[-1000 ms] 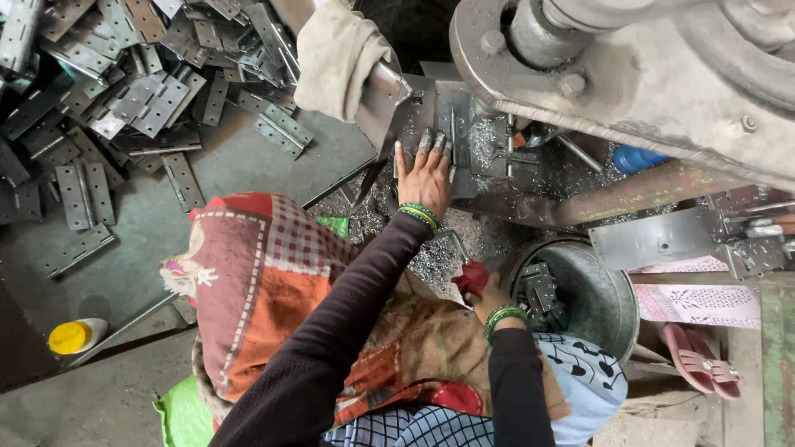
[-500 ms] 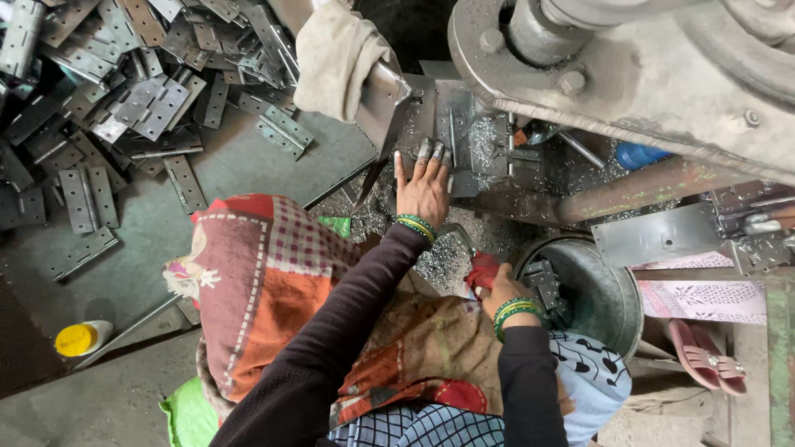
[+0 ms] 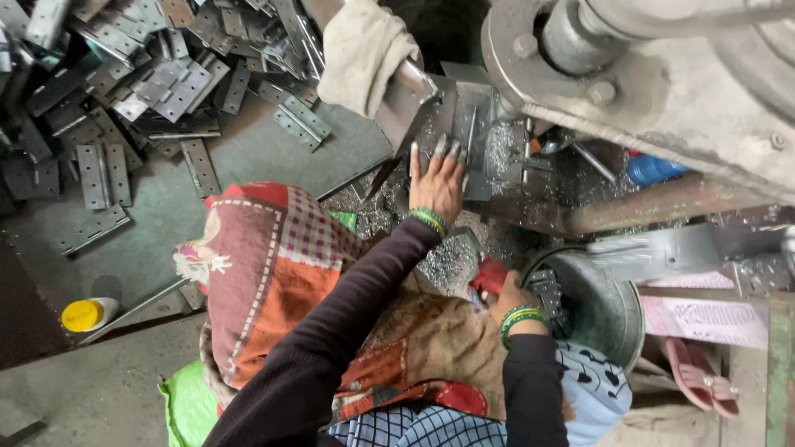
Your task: The person sits on the floor and repeatedly places small metal brackets into a manual punching machine. They use their left hand to position each bracket and their right hand to pull a lever, activating the punch. Finished pieces are dropped into a metal bucket below.
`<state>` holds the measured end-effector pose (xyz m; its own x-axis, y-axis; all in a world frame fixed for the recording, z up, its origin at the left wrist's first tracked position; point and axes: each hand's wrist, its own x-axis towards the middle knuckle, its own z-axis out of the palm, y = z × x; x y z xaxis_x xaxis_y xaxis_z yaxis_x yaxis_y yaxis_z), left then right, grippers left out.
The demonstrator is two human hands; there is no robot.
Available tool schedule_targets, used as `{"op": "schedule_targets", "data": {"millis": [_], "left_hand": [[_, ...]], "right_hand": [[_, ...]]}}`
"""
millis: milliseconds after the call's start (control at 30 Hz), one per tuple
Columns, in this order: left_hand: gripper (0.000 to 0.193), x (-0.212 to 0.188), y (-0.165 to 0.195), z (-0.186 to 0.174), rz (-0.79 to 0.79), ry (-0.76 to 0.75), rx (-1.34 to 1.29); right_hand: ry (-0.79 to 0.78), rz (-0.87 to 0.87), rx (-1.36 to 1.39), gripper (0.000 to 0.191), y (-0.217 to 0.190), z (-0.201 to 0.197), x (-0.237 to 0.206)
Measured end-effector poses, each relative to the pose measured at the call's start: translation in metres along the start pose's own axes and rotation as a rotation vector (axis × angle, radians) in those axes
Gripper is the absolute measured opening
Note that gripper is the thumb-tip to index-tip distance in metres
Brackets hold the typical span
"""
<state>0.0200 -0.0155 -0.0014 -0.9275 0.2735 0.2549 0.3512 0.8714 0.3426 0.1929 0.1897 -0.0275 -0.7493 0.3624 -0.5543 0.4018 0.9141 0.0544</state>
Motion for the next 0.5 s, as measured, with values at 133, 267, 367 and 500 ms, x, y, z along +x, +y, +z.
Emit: {"op": "schedule_targets", "data": {"millis": [133, 267, 367, 500], "left_hand": [[0.053, 0.020, 0.000, 0.004, 0.012, -0.025, 0.028], [0.061, 0.020, -0.001, 0.003, 0.035, 0.073, 0.099], [0.048, 0.012, 0.001, 0.000, -0.010, -0.042, 0.054], [0.052, 0.013, 0.001, -0.001, -0.006, 0.050, -0.016]], "right_hand": [[0.016, -0.014, 0.100, 0.055, -0.006, -0.013, -0.016], [-0.194, 0.109, 0.268, 0.067, -0.014, 0.032, 0.018], [-0.181, 0.069, 0.381, 0.064, -0.012, 0.065, 0.042], [-0.093, 0.005, 0.280, 0.060, 0.002, 0.058, 0.034]]}}
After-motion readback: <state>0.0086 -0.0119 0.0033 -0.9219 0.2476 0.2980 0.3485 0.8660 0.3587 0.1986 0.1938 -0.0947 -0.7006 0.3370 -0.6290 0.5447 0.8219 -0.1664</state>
